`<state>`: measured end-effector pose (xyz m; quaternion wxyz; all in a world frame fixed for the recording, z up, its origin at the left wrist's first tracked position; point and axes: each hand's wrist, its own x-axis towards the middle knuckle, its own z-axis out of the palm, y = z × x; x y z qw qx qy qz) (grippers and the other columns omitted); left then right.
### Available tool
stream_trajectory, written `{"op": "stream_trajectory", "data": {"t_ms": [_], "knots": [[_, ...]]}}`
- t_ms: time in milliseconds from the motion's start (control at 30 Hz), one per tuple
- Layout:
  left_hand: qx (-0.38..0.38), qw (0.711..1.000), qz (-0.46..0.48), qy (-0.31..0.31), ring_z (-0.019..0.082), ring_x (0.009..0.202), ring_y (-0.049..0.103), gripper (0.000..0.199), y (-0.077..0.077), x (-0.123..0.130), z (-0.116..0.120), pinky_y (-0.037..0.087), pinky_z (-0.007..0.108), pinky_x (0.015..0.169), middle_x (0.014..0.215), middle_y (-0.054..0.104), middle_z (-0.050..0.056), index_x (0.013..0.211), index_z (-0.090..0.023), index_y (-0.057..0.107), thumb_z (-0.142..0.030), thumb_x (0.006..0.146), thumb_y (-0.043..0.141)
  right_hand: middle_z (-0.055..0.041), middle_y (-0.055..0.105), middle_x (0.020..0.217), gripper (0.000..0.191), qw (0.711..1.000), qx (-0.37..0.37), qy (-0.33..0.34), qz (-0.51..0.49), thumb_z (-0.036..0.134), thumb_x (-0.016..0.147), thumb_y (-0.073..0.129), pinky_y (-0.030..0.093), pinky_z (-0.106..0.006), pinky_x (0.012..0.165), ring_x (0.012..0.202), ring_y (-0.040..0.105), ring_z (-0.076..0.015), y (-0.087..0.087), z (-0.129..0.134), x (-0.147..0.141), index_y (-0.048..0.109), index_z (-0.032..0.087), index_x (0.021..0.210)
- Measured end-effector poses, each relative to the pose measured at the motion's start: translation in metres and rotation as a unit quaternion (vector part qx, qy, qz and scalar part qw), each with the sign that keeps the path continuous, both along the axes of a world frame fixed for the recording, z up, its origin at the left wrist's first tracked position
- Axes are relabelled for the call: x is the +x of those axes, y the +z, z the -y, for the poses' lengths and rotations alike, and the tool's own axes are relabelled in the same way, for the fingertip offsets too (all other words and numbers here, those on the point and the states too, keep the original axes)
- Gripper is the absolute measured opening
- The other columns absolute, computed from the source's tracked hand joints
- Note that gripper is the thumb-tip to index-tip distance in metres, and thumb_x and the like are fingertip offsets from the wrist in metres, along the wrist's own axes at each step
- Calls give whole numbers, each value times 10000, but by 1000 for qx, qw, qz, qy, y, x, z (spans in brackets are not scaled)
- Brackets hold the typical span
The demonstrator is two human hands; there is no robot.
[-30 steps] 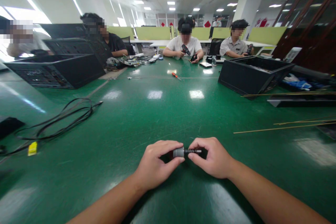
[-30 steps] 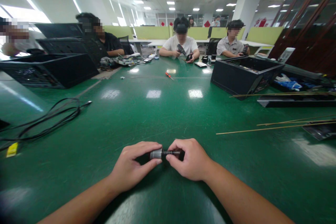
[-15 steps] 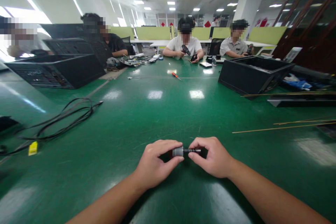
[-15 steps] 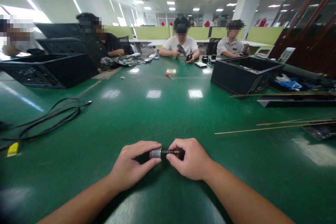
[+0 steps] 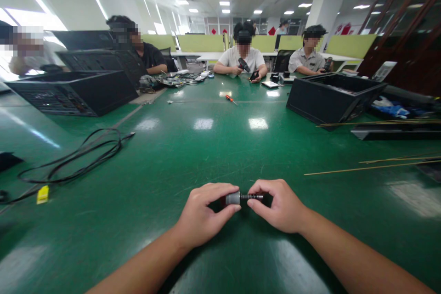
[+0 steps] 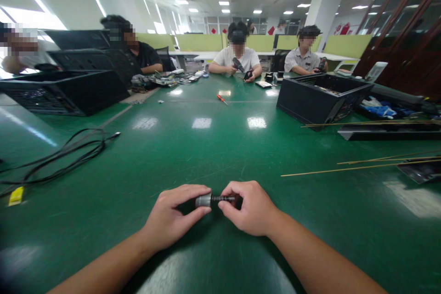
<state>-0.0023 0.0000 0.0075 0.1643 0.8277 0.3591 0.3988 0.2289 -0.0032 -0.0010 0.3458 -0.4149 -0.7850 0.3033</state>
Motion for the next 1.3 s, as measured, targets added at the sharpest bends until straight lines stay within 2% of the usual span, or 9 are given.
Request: {"op": "stream_trajectory", "data": {"t_ms": [1300], "knots": [[-9, 1000, 6, 8, 179, 839, 759, 267, -1, -3, -2, 597, 265, 780, 956, 803, 16, 1049, -235, 760, -212, 786, 797, 3, 680, 697, 40, 1000, -14, -9, -7, 209, 836, 659, 438, -251, 636, 643, 620, -151, 2, 0, 0, 690, 188, 824]]}}
